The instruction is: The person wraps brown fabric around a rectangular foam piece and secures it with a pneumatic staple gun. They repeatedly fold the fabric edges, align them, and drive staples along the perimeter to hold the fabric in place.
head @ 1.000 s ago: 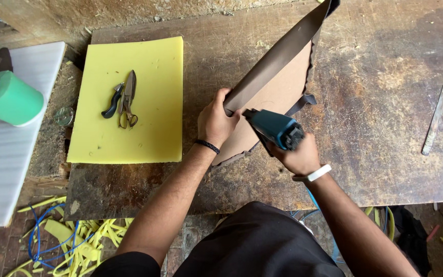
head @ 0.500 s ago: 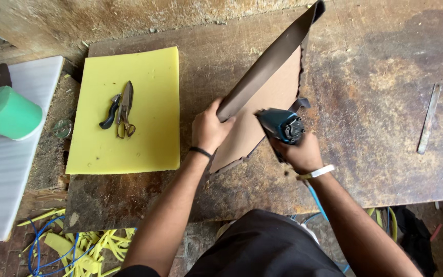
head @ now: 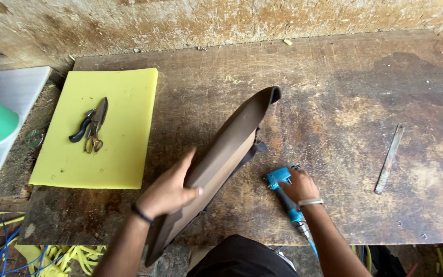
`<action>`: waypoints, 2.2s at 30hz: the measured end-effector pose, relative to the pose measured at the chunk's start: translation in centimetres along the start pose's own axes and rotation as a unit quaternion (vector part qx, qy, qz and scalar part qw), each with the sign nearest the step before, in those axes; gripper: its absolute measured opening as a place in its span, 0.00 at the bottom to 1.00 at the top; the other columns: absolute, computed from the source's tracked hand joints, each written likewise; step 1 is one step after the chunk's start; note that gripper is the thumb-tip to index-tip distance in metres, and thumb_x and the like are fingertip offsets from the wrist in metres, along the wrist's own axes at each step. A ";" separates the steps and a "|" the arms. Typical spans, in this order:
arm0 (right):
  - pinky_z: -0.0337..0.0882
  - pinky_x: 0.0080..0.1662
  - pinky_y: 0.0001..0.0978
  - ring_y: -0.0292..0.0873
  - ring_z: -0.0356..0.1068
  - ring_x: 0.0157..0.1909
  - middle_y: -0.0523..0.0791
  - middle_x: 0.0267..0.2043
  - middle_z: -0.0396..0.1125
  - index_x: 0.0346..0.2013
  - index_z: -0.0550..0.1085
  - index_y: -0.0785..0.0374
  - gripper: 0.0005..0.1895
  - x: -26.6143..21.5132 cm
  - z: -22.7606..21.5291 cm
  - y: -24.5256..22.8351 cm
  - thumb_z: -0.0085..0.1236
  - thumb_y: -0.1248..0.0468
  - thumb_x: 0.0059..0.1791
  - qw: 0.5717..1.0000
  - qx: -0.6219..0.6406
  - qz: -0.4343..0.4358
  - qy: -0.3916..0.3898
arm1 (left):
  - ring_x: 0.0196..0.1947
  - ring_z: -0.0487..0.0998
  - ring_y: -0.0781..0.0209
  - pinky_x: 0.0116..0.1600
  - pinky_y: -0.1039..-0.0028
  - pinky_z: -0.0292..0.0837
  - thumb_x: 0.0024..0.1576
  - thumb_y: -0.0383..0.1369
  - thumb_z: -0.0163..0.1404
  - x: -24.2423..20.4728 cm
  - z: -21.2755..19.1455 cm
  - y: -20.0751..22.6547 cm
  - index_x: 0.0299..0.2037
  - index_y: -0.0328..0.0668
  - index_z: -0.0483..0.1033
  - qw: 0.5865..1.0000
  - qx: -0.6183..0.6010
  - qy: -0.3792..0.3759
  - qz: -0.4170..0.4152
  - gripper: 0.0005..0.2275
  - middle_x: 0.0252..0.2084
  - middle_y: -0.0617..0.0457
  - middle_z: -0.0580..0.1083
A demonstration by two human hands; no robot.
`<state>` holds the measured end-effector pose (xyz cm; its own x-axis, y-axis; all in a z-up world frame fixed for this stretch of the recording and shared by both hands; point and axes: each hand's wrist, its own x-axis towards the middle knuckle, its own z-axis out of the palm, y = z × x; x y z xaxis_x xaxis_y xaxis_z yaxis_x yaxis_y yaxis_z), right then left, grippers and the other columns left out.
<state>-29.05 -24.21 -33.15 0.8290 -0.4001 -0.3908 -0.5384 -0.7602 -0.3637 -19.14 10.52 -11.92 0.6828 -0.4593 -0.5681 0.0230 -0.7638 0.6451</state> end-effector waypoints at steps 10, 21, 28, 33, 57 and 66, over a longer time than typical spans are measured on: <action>0.79 0.52 0.34 0.43 0.77 0.51 0.48 0.48 0.74 0.48 0.70 0.65 0.13 3.0 -11.4 -14.9 0.60 0.69 0.51 0.792 0.564 -0.187 0.145 | 0.76 0.55 0.45 0.72 0.54 0.54 0.62 0.56 0.38 23.0 -1.5 7.7 0.74 0.44 0.59 0.921 -0.137 -0.132 0.341 0.34 0.76 0.38 0.58; 0.76 0.43 0.25 0.35 0.73 0.41 0.45 0.41 0.74 0.42 0.75 0.67 0.04 4.4 -9.1 -17.6 0.55 0.72 0.53 0.692 0.688 -0.125 0.182 | 0.51 0.75 0.62 0.61 0.69 0.73 0.72 0.46 0.40 31.5 -1.1 6.7 0.51 0.39 0.75 0.811 -0.333 -0.306 0.372 0.18 0.46 0.52 0.75; 0.75 0.33 0.39 0.46 0.74 0.31 0.53 0.36 0.73 0.44 0.74 0.67 0.19 5.5 -12.8 -18.1 0.53 0.52 0.55 0.777 0.629 0.004 -0.017 | 0.55 0.74 0.65 0.62 0.72 0.67 0.67 0.46 0.39 32.4 -2.6 6.5 0.48 0.42 0.74 0.892 -0.139 -0.196 0.382 0.17 0.46 0.56 0.74; 0.80 0.39 0.27 0.38 0.78 0.35 0.48 0.37 0.74 0.44 0.74 0.73 0.13 8.1 -6.5 -21.9 0.55 0.66 0.49 0.421 0.904 -0.053 0.051 | 0.51 0.76 0.61 0.61 0.66 0.75 0.73 0.49 0.37 31.7 -4.7 6.0 0.48 0.41 0.75 0.869 -0.185 -0.244 0.390 0.20 0.46 0.51 0.74; 0.77 0.50 0.44 0.58 0.73 0.52 0.62 0.52 0.68 0.60 0.55 0.67 0.54 0.6 5.9 2.1 0.70 0.35 0.39 0.988 -0.055 0.081 -0.116 | 0.49 0.78 0.60 0.54 0.66 0.74 0.56 0.37 0.57 25.7 -6.7 8.6 0.62 0.59 0.72 0.985 0.136 0.029 0.104 0.22 0.52 0.52 0.77; 0.79 0.37 0.44 0.48 0.74 0.32 0.56 0.39 0.74 0.56 0.65 0.68 0.25 1.8 -2.6 -2.6 0.62 0.64 0.47 0.899 0.396 0.172 -0.066 | 0.45 0.80 0.60 0.49 0.66 0.76 0.54 0.34 0.58 24.8 -5.9 9.9 0.64 0.63 0.70 0.986 0.147 0.040 0.071 0.25 0.50 0.53 0.77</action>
<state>-25.78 -24.25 -30.73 0.5952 -0.4384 -0.6735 -0.7421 0.0217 -0.6700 2.30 -5.80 -16.59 0.7197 -0.5427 -0.4330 -0.2817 -0.7983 0.5323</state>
